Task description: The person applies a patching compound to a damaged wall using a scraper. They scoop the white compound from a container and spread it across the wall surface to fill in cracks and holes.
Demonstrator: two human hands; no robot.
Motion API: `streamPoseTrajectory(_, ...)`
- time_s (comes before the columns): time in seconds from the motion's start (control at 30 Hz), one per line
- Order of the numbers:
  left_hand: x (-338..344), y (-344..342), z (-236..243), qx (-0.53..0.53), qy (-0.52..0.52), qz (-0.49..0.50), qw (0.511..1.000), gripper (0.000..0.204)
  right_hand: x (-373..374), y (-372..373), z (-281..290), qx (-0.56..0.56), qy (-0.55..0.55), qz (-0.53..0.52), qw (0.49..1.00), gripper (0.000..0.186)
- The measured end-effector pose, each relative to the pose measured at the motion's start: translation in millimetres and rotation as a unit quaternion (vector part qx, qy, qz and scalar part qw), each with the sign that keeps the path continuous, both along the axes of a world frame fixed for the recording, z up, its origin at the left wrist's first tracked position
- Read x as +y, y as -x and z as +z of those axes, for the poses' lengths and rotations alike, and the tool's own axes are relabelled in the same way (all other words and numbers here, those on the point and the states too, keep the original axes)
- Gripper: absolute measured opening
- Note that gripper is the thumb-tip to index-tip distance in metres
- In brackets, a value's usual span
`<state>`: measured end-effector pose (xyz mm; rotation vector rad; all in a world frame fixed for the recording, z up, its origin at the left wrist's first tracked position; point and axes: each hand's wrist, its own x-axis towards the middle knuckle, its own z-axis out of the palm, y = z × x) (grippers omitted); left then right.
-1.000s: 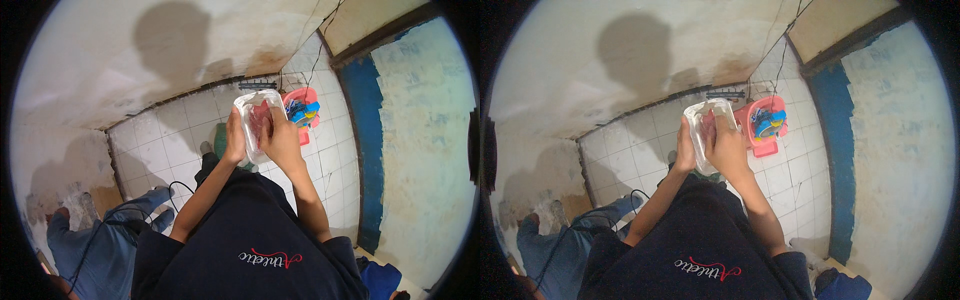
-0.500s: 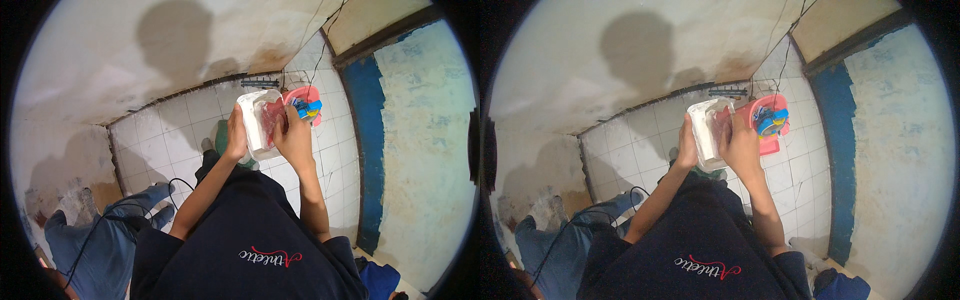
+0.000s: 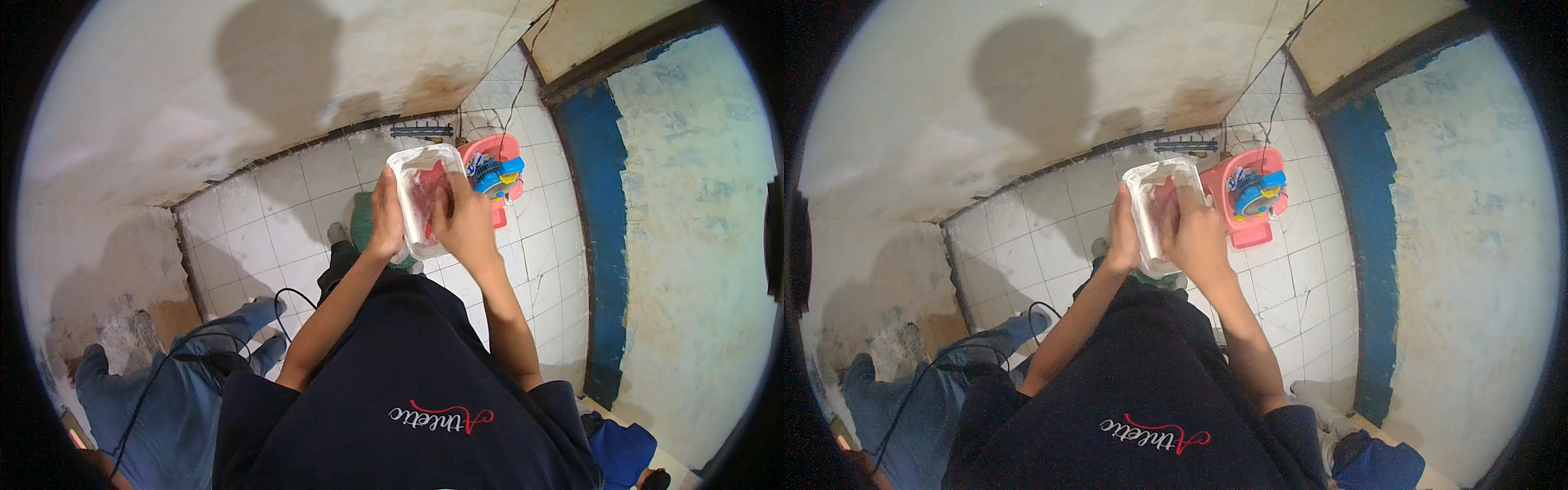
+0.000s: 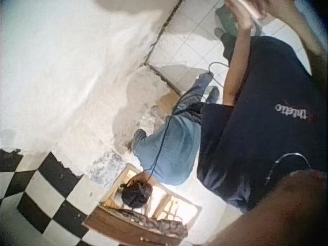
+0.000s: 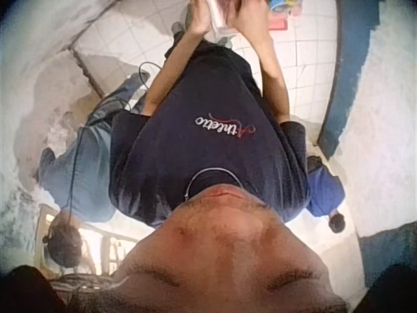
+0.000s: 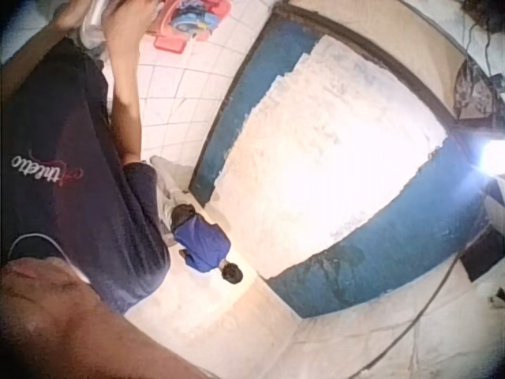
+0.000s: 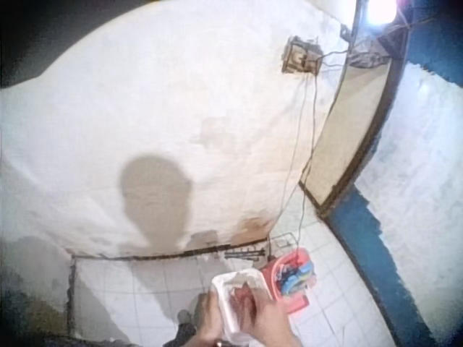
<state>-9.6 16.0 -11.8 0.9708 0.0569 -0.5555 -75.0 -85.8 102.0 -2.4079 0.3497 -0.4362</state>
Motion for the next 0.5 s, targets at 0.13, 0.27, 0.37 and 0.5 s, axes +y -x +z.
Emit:
streamPoseTrajectory(0.13,0,-2,-4,-0.028,-0.039,0.010,0.999,0.054,-7,2,14,-0.009,0.004,-0.029,1.000,0.009)
streamPoseTrajectory(0.27,-5,3,9,-0.011,-0.006,0.001,1.000,0.052,-6,-1,-6,-0.026,-0.005,-0.014,1.000,0.007)
streamPoseTrajectory(0.37,-3,1,6,0.003,-0.016,0.006,1.000,0.052,-6,2,-1,0.010,-0.039,0.019,0.999,0.030)
streamPoseTrajectory(0.5,1,2,11,-0.018,-0.019,0.022,0.999,0.052,-4,2,12,-0.019,-0.021,-0.016,0.999,0.007)
